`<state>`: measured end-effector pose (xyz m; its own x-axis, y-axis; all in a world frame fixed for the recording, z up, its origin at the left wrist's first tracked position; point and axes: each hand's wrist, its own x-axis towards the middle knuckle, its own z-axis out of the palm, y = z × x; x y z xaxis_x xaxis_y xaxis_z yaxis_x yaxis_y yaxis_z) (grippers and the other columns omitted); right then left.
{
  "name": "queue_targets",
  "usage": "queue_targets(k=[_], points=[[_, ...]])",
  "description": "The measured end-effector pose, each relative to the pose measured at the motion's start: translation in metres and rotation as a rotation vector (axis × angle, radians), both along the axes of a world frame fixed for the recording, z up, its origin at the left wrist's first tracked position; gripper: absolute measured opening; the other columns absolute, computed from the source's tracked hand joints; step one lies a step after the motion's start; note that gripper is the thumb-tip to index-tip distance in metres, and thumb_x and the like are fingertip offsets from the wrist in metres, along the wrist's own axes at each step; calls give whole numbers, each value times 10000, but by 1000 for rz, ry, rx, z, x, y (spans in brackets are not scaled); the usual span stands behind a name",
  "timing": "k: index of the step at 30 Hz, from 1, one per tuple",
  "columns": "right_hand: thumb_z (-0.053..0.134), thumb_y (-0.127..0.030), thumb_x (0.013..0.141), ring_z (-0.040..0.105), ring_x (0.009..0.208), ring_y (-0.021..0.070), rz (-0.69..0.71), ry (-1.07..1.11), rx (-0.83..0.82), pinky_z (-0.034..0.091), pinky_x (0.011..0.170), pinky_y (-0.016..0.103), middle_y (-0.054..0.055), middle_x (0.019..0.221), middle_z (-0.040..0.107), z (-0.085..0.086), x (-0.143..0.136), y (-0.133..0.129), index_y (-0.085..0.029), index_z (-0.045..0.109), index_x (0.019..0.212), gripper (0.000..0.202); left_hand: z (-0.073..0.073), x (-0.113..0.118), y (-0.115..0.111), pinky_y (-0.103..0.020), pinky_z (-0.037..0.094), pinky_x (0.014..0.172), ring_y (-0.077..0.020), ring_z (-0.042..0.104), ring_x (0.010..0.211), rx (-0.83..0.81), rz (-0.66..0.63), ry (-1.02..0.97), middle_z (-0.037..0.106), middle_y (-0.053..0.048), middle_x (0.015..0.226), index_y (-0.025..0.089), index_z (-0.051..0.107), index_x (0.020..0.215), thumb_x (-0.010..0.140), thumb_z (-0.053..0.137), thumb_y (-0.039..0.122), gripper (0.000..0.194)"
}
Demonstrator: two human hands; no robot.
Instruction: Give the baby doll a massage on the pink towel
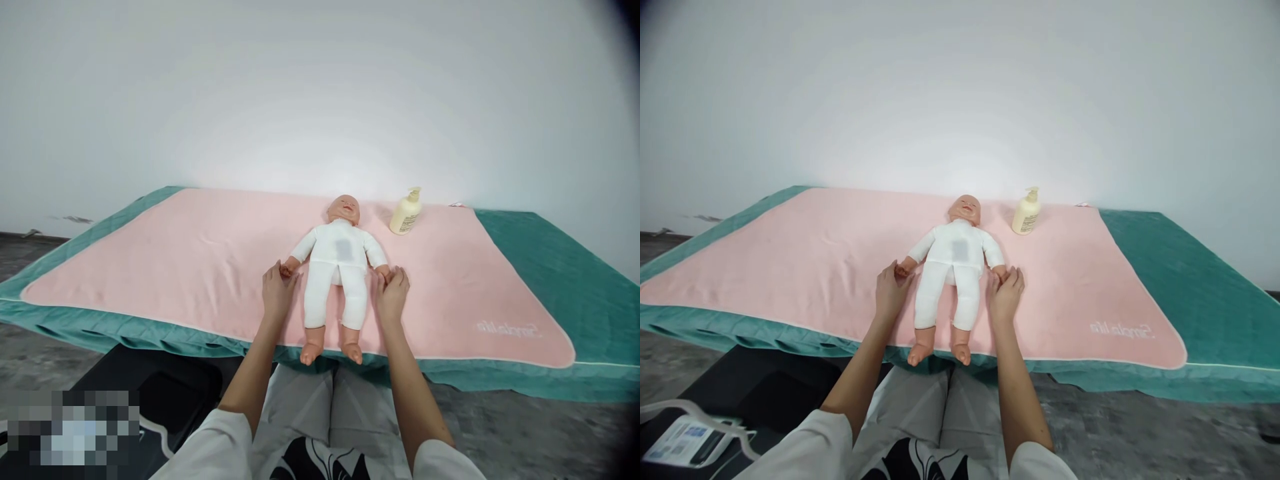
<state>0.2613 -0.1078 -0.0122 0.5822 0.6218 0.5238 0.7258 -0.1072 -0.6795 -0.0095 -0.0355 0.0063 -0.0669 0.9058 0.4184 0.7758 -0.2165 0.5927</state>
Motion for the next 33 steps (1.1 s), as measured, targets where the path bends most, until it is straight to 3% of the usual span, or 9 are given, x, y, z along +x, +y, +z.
queue_targets(k=[5, 8, 12, 16, 19, 22, 28, 33], points=[[380, -260, 912, 447, 1198, 339, -29, 42, -1, 357, 1027, 547, 221, 1185, 527, 3, 0, -2, -68, 462, 1310, 450, 0, 1, 7, -474, 406, 975, -358, 465, 1159, 11, 38, -15, 590, -210, 1198, 74, 612, 1133, 915, 485, 380, 396], [417, -246, 881, 515, 1102, 297, 43, 75, -17, 441, 949, 485, 179, 1176, 500, 3, 2, -4, -125, 475, 1327, 466, 3, 0, 8, -463, 438, 912, -349, 506, 1101, -8, 26, -55, 631, -183, 1104, 122, 629, 1045, 875, 545, 350, 297], [530, -310, 830, 556, 1062, 252, 133, 189, 47, 469, 930, 440, 138, 1214, 467, 2, 8, -1, -193, 485, 1330, 515, 5, -1, 8, -379, 491, 732, -264, 625, 847, -105, -20, -261, 682, -101, 924, 186, 617, 1028, 843, 591, 342, 244], [669, -408, 721, 513, 1167, 289, 84, 322, 127, 404, 1017, 485, 149, 1251, 514, 0, 15, 6, -157, 587, 1173, 524, 6, 0, 24, -320, 522, 692, -207, 647, 821, -73, -37, -545, 684, -86, 956, 187, 622, 1024, 811, 633, 309, 246], [612, -417, 781, 575, 1073, 250, 153, 457, 158, 431, 978, 441, 136, 1161, 608, 2, 16, 10, -129, 617, 1113, 440, 6, 3, 43, -297, 561, 677, -193, 653, 879, -35, -90, -837, 653, -113, 1047, 161, 623, 1033, 805, 649, 347, 295], [513, -408, 863, 599, 978, 210, 122, 436, 172, 442, 921, 383, 102, 1080, 650, 6, 12, 16, -137, 604, 1140, 398, 5, 5, 58, -283, 578, 676, -188, 660, 916, -3, -96, -1008, 638, -122, 1077, 157, 620, 1068, 827, 631, 406, 347], [423, -438, 900, 595, 921, 187, -7, 346, 152, 452, 828, 319, 69, 1066, 655, 7, 6, 29, -173, 603, 1098, 376, 3, 9, 62, -194, 471, 440, -151, 682, 648, -12, -46, -949, 671, -98, 928, 151, 615, 1008, 899, 510, 487, 368], [361, -507, 929, 573, 660, 124, 23, 454, 192, 476, 582, 248, 100, 1077, 649, 10, 7, 24, -153, 597, 1145, 477, -1, 6, 64, -240, 552, 570, -134, 682, 642, 37, -107, -1047, 680, -102, 947, 148, 615, 1101, 894, 526, 493, 413]])
